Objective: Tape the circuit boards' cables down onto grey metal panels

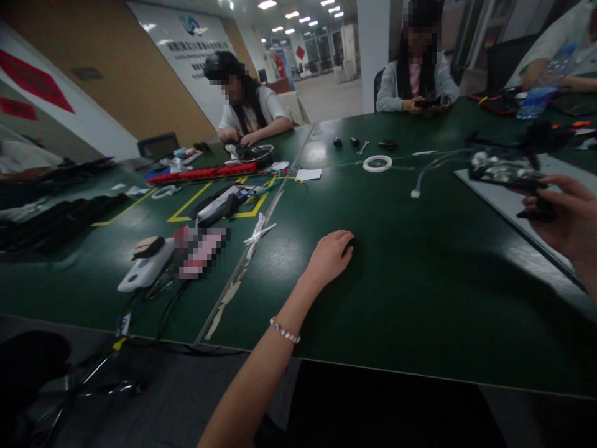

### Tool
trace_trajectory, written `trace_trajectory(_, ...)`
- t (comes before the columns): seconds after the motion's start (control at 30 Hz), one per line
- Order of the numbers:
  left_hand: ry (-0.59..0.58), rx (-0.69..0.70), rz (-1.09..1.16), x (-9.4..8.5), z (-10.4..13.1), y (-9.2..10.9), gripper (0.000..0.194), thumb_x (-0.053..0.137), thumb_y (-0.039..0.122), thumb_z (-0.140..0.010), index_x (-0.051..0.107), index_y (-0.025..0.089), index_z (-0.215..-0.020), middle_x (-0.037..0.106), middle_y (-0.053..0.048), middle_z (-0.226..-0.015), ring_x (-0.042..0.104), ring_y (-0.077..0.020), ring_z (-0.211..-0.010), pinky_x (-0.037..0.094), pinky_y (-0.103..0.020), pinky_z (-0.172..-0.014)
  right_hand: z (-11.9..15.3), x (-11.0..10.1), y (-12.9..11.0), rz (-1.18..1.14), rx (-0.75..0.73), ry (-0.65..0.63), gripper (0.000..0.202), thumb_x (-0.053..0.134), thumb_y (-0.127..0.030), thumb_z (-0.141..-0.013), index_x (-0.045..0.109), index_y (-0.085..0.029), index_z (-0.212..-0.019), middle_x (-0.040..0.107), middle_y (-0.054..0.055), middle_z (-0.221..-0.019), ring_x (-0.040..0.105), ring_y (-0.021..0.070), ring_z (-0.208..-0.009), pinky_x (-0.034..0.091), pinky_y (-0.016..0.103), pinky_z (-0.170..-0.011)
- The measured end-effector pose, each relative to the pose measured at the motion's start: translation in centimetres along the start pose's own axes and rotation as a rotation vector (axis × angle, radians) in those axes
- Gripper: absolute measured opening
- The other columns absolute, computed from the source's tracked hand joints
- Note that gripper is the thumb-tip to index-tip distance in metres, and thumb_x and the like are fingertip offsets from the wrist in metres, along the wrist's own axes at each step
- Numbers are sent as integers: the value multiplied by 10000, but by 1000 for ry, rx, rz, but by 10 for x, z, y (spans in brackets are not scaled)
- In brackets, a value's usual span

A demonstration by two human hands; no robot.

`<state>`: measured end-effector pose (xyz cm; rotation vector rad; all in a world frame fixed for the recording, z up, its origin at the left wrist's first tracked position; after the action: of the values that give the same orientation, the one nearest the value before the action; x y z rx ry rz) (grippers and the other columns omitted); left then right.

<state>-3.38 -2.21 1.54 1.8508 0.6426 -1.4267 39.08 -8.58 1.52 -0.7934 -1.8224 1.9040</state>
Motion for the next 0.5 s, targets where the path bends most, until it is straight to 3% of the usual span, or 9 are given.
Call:
trace_trajectory(0.1, 76, -76, 19, -3, 0, 0, 256, 389, 209, -948, 558, 165, -1136, 578, -71, -1204, 557, -189, -1096, 462, -366, -975, 5, 22, 14, -186, 151, -273, 166, 588, -151, -778, 617, -265, -895, 545, 47, -779, 554, 99, -641, 429, 239, -599)
trace_trajectory(0.2, 192, -145, 23, -6, 0, -1, 226, 370, 167, -940, 581, 145, -1019, 590, -82, -1113, 575, -188, -1025, 477, -354, -933, 12, 43, 23, -149, 294, -480, 212, 676, -192, -725, 648, -231, -931, 568, 60, -763, 573, 142, -674, 444, 276, -624)
trace_trajectory(0.33, 316, -187, 61, -8, -1, -3, 220, 362, 99, -911, 561, 142, -994, 563, -96, -1106, 576, -189, -992, 485, -357, -891, 21, 59, 29, -57, 251, -683, 314, 758, -276, -665, 660, -202, -954, 599, 72, -879, 585, 161, -756, 456, 294, -711)
trace_trajectory(0.5, 541, -202, 188, -10, -1, -3, 208, 388, 125, -918, 512, 144, -1084, 541, -115, -1151, 565, -200, -1019, 472, -387, -904, 27, 61, 33, -4, 168, -833, 245, 704, -330, -756, 629, -241, -971, 590, 38, -828, 560, 147, -778, 443, 278, -749)
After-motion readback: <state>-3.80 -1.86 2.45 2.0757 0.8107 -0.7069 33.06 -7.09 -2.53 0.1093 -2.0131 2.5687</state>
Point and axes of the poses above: each hand's wrist, its own z-axis away from the middle knuckle, its own x-axis out of the palm, y = z × x, the point moved 1 cm from there along -z, towards the middle knuckle
